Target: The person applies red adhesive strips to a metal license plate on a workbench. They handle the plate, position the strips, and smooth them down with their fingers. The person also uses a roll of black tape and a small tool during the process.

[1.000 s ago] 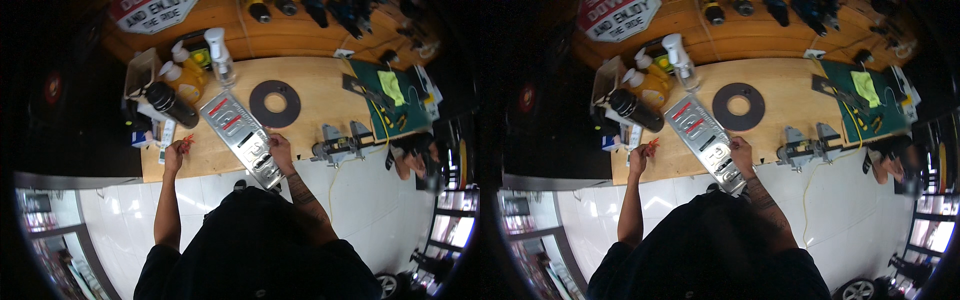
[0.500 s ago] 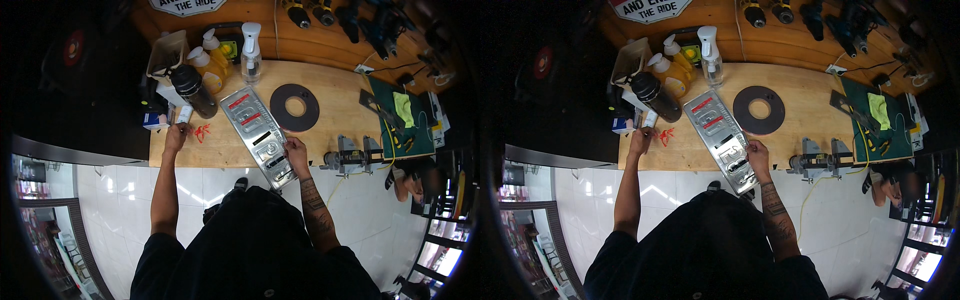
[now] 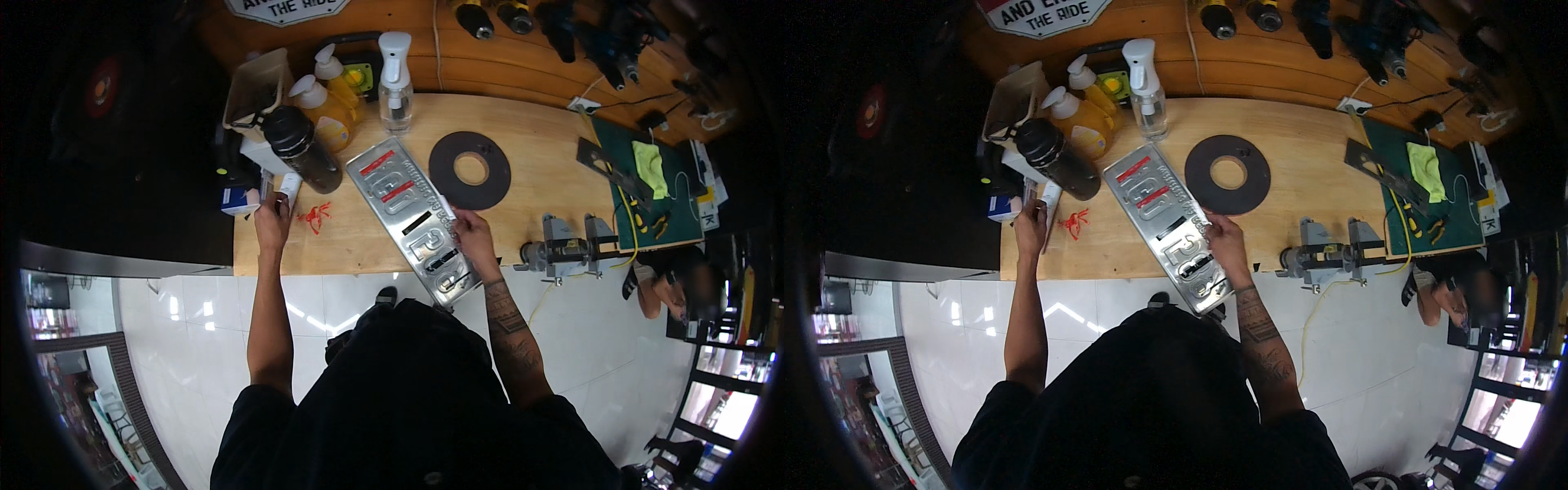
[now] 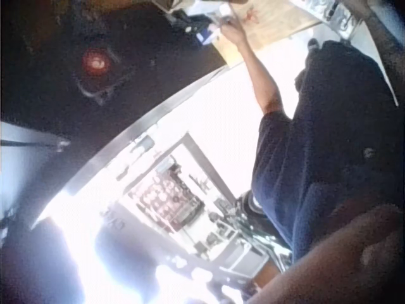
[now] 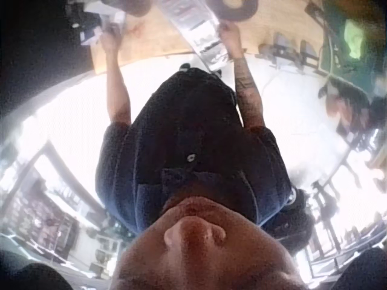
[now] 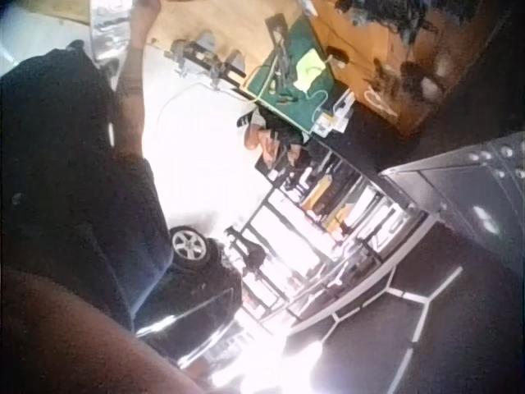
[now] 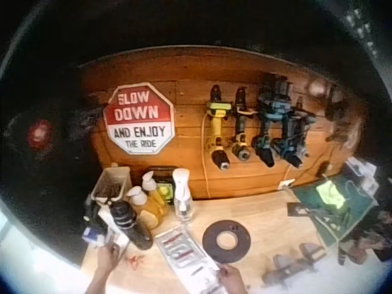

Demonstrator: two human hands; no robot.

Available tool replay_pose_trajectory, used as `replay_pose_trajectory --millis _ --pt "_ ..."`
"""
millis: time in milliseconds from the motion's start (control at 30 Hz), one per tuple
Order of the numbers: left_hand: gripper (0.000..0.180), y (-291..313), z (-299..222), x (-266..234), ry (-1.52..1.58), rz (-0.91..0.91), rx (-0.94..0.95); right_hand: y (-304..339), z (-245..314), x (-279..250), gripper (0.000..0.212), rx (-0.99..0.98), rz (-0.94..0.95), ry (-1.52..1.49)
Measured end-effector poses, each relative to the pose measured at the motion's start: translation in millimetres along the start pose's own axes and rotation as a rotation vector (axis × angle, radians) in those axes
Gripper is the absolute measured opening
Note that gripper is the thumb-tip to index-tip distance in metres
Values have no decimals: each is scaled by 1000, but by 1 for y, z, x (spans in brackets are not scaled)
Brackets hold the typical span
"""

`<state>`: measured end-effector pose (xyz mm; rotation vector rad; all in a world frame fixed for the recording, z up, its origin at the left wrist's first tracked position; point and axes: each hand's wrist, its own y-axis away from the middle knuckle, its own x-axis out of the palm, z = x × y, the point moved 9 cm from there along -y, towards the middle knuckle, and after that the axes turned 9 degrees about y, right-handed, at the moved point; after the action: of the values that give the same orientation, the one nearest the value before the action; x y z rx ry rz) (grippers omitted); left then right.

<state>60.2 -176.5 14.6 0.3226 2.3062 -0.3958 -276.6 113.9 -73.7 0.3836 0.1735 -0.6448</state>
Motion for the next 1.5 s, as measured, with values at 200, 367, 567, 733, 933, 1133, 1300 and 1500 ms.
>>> replay_pose_trajectory --millis 200,367,567,733,933,1133,1300,1500 --pt "30 56 -88 89 369 159 204 -26 35 24 23 -211 -91 357" --pt "54 89 -113 133 238 130 241 -39 57 25 22 -351 -221 529" --pt "59 106 -113 138 105 44 212 -55 65 19 20 -253 -125 570" --pt "61 110 -110 141 66 25 261 -73 72 17 21 -285 26 629" --pt "60 108 -110 147 38 59 269 -91 61 14 21 -292 44 645" --pt "59 109 -111 150 -28 69 294 -92 59 13 18 -188 98 565" --pt "59 109 -108 154 -65 70 316 -91 69 12 18 -242 111 601" --pt "60 108 -110 153 -48 80 310 -92 70 13 19 -205 137 615"
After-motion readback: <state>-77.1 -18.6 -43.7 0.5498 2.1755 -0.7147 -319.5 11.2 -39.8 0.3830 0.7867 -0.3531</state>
